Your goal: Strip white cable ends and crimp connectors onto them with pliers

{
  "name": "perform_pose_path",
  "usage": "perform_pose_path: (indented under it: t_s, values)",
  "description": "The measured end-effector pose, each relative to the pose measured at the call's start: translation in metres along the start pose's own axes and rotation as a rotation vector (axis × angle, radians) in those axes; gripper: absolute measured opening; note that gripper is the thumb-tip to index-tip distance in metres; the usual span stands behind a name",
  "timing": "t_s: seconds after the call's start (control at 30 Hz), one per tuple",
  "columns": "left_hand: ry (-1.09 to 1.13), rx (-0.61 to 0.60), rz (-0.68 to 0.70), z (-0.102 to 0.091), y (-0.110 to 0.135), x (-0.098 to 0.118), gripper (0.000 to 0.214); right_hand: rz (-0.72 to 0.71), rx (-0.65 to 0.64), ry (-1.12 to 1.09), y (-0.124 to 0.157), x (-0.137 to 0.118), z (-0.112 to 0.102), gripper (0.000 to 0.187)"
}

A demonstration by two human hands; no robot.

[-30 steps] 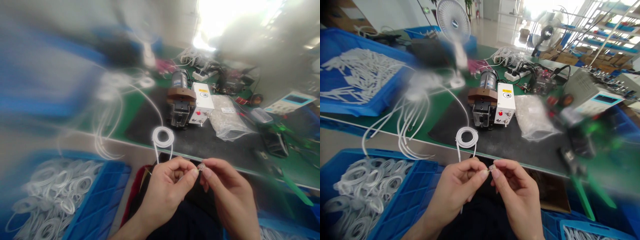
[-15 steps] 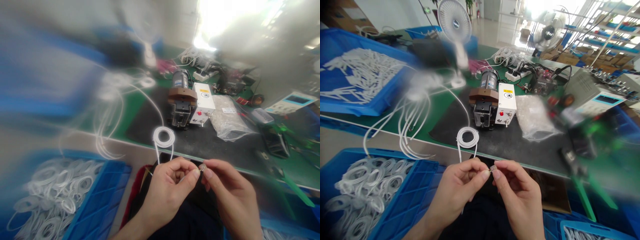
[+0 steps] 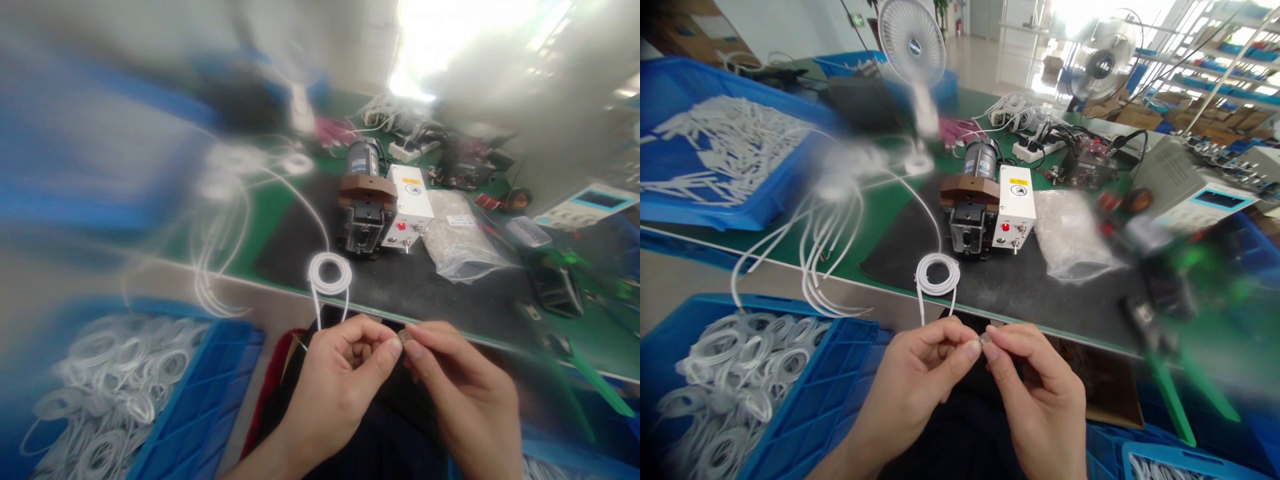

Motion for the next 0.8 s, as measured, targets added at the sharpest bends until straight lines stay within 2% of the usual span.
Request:
perform_pose_path:
  t_s: [0.2, 0.43, 0.8]
  values:
    - [0.047, -0.002, -0.033, 0.003, 0.006, -0.001, 0.030, -0.041, 0.002, 0.005, 0.001, -0.006, 0.001, 0.014]
    - [0.055, 0.024, -0.006, 0.001, 0.007, 0.003, 0.028, -0.078, 0.025, 0.035, 0.005, -0.010, 0.002, 0.018]
    - [0.030, 0.055, 0.013, 0.001, 0.009, 0.006, 0.025, -0.066, 0.034, 0.023, 0.001, -0.013, 0.002, 0.015]
Point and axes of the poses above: each hand's wrist, its own y-axis away from the middle knuckle, its own z-axis out of the palm, x = y × z, the point moved 6 cm from there along -y, towards the middle knuckle, and after that the axes turned 14 degrees about -x, right-handed, at the moved point
